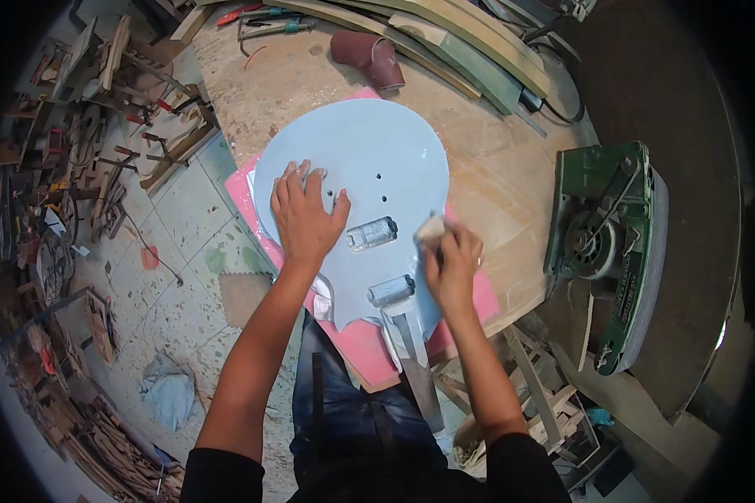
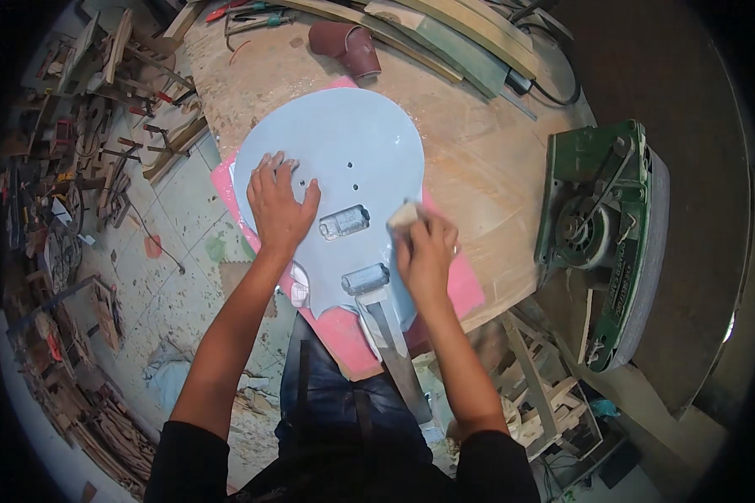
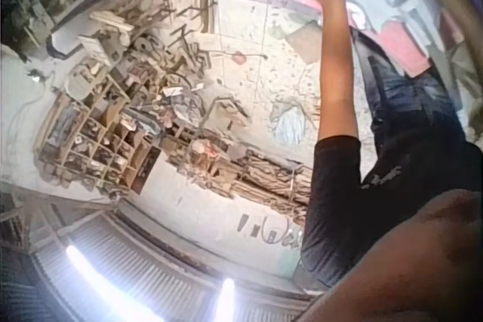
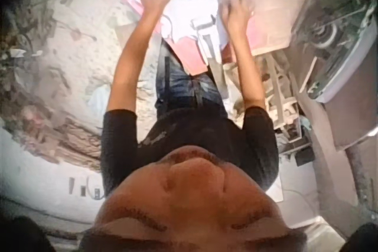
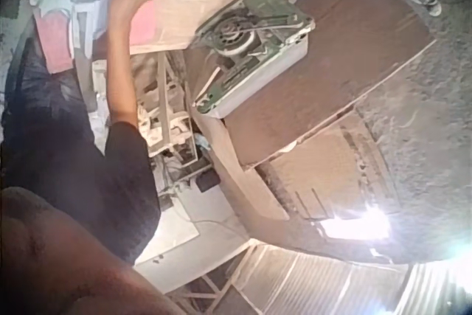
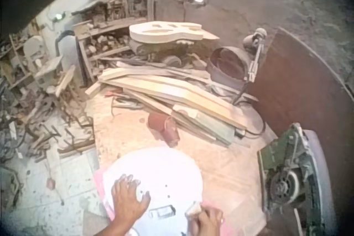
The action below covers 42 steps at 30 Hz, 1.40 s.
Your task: The person is sanding the surface and neck of a light-colored guitar body with a sanding block. They move the block back and forth along the flat surface and the side edges of the instrument.
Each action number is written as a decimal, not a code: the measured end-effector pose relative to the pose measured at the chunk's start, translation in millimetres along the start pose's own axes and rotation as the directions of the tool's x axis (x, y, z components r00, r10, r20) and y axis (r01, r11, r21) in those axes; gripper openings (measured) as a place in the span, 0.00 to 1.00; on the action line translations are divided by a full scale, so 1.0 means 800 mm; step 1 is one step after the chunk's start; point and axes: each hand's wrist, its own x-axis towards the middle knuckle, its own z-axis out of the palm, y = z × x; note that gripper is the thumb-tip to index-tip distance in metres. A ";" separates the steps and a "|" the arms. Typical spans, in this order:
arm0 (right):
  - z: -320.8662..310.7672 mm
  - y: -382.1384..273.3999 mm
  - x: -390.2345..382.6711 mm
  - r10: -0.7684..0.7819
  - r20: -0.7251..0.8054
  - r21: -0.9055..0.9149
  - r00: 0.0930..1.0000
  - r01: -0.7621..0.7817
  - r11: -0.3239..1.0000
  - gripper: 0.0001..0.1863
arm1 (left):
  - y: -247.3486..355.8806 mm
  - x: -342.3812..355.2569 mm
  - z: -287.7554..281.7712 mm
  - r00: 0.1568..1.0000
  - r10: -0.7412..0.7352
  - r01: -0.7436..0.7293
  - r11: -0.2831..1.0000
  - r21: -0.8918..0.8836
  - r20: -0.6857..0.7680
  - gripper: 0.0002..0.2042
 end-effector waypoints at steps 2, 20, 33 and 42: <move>0.005 0.007 0.057 -0.022 -0.138 0.007 0.990 0.024 1.000 0.10 | 0.004 0.002 0.007 1.000 0.010 -0.010 1.000 -0.022 -0.003 0.22; 0.006 0.011 0.001 -0.056 -0.074 0.061 0.996 0.061 0.996 0.12 | -0.001 -0.001 0.000 1.000 0.008 -0.008 1.000 0.001 0.012 0.23; 0.008 0.015 -0.009 -0.069 -0.046 0.004 0.997 0.069 0.998 0.11 | -0.002 0.001 -0.001 1.000 0.003 -0.003 1.000 -0.008 0.001 0.22; 0.010 0.007 0.076 -0.017 -0.171 -0.008 0.985 0.016 1.000 0.12 | 0.006 0.003 0.003 1.000 0.016 -0.016 1.000 -0.023 0.002 0.22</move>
